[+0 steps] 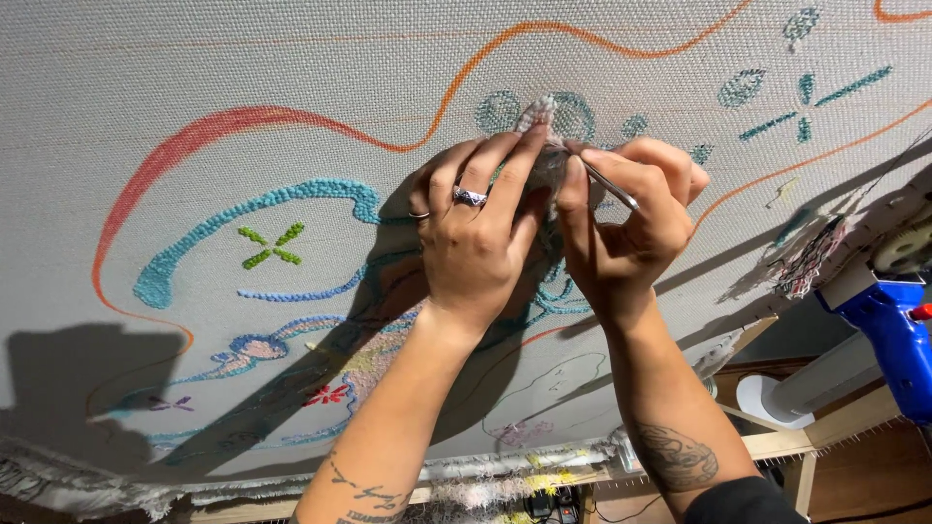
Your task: Trimming and refining details on a tufted rug using tweezers to pull out stray yarn strands.
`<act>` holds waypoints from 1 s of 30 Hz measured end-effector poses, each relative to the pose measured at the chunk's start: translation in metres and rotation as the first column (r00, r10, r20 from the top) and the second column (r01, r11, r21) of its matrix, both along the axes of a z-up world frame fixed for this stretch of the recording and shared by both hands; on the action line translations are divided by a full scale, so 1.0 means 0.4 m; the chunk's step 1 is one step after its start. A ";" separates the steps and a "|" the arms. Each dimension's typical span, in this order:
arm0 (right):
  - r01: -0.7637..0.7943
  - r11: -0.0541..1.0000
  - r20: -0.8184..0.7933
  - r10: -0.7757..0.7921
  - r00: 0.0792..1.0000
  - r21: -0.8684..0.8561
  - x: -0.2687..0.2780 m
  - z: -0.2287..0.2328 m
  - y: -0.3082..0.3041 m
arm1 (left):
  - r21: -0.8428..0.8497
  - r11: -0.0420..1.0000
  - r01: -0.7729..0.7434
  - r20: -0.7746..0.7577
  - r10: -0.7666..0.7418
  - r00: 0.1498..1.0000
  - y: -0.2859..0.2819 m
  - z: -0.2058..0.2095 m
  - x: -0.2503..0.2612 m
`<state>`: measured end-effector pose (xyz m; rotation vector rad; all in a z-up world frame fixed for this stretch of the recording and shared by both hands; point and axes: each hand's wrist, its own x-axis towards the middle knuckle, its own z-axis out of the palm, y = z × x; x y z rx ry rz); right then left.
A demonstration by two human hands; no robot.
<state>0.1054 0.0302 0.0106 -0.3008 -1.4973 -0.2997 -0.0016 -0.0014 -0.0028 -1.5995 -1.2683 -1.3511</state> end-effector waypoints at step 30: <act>-0.530 0.745 -0.234 0.475 0.848 -0.405 0.117 -0.052 0.014 | 0.163 0.986 -0.044 -0.007 0.046 0.999 -0.016 0.006 0.014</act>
